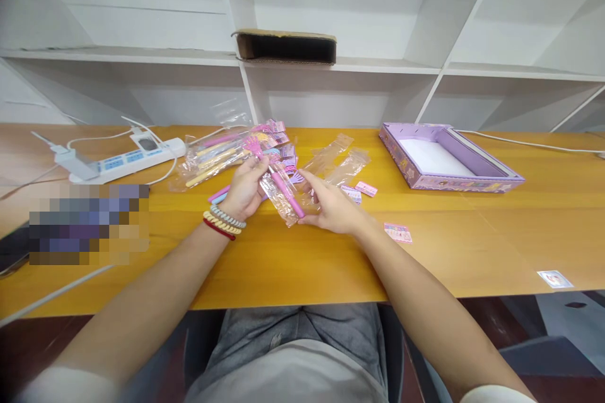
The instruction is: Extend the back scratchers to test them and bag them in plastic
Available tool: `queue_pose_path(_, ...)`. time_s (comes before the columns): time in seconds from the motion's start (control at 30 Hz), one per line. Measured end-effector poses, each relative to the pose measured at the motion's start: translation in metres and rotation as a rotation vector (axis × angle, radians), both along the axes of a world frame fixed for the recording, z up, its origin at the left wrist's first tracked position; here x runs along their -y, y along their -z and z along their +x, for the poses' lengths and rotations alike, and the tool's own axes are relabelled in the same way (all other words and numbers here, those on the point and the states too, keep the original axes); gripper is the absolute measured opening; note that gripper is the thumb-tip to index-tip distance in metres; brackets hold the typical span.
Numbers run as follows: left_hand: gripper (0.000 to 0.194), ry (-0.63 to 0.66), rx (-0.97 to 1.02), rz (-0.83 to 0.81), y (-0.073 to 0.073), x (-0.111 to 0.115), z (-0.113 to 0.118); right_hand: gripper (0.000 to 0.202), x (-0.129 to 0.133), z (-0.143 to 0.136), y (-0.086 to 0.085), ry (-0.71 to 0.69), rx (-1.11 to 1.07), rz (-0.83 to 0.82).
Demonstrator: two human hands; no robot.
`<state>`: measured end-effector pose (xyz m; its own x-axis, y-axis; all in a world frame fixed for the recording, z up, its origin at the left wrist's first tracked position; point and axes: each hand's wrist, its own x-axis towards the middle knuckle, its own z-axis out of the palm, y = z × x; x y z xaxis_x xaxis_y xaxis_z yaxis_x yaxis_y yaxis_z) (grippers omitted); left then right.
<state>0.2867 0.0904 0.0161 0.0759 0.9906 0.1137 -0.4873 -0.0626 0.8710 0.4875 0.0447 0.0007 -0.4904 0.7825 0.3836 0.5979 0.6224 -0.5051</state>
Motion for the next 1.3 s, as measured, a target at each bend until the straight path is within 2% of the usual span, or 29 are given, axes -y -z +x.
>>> queue_pose_path(0.13, 0.031, 0.073, -0.067, 0.044, 0.004, 0.006, 0.008, 0.102, 0.002, -0.002, -0.001, -0.031, -0.012, -0.032)
queue_pose_path(0.37, 0.027, 0.219, -0.139, 0.037, 0.01, 0.012, 0.013, 0.099, 0.001, -0.007, 0.005, -0.017, -0.014, -0.152)
queue_pose_path(0.53, 0.024, 0.285, -0.173, 0.047, 0.012, 0.015, 0.015, 0.103, -0.001, -0.006, 0.008, 0.028, 0.021, -0.088)
queue_pose_path(0.8, 0.02, 0.289, -0.154, -0.007, 0.016, 0.015, 0.02, 0.108, 0.003, -0.007, 0.008, 0.053, -0.033, 0.047)
queue_pose_path(1.1, 0.016, 0.173, -0.122, -0.07, 0.012, 0.014, 0.019, 0.078, 0.004, -0.003, 0.001, -0.004, -0.047, 0.075)
queue_pose_path(1.3, 0.021, 0.142, -0.161, -0.054, 0.021, 0.011, 0.021, 0.068, 0.003, -0.004, 0.003, -0.002, -0.018, 0.127)
